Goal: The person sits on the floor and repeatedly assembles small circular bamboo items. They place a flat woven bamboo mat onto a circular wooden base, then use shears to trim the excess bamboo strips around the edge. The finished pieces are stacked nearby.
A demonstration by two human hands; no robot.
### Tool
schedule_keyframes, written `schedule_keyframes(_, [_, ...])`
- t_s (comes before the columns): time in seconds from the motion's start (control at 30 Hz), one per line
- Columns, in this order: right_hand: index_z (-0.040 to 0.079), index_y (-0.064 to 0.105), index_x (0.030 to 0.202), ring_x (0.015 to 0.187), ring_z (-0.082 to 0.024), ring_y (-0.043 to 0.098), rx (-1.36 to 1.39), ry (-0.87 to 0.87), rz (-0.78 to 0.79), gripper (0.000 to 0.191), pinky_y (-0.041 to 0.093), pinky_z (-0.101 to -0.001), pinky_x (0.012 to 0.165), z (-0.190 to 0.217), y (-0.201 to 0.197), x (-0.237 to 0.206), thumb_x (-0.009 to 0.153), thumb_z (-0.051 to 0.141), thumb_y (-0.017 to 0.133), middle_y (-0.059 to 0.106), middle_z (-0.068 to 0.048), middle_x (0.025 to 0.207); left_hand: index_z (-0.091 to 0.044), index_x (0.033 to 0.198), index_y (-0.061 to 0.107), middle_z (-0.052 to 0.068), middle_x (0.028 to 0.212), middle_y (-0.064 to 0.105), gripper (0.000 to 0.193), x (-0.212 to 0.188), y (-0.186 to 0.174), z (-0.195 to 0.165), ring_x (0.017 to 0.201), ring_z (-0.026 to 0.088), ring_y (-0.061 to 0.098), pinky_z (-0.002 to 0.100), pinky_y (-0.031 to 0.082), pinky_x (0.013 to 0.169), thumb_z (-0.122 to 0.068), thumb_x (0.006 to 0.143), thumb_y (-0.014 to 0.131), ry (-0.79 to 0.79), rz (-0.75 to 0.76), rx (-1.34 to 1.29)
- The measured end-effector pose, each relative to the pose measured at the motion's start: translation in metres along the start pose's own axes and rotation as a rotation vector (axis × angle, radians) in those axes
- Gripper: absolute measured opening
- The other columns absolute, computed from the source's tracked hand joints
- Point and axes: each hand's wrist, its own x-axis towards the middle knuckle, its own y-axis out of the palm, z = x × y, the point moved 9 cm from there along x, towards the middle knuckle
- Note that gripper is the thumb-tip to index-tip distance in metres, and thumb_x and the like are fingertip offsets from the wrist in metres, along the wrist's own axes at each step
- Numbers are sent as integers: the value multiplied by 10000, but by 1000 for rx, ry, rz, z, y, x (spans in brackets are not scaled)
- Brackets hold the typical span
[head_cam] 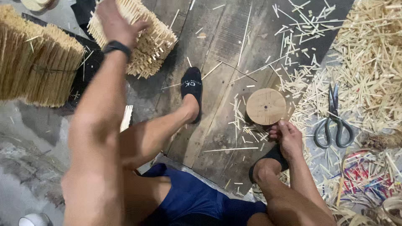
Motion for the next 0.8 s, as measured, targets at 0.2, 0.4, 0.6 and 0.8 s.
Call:
schedule_keyframes(0.2, [-20,647,1066,770,-189,670,-18,-43,19,288,568,-316,693,-6,-1,5,1062,263,594,689,-126,912,53,990,686,223,873,716,526,-22,-1,87,773,324,706,442,540,713,-350,799,966,-264,471,-11])
schedule_keyframes(0.4, [-27,656,1048,744,-176,664,-60,-46,1,300,570,-310,684,-9,-3,6,1084,262,583,684,-115,896,-80,853,739,186,770,695,217,-11,-15,49,705,332,678,429,574,724,-159,1017,619,279,388,357])
schedule_keyframes(0.6, [-14,661,1054,737,-169,664,-41,-76,15,266,573,-310,678,-7,-1,6,1079,239,581,681,-106,889,-81,809,715,152,733,721,397,-43,-8,16,710,293,712,426,581,625,-256,1122,544,292,739,610])
schedule_keyframes(0.8, [-17,656,1068,753,-167,665,-27,-71,16,268,572,-309,692,-5,-3,4,1081,240,583,688,-96,908,-53,1116,777,193,1094,732,241,-61,-4,14,1007,322,694,467,548,888,-178,909,777,36,514,-92])
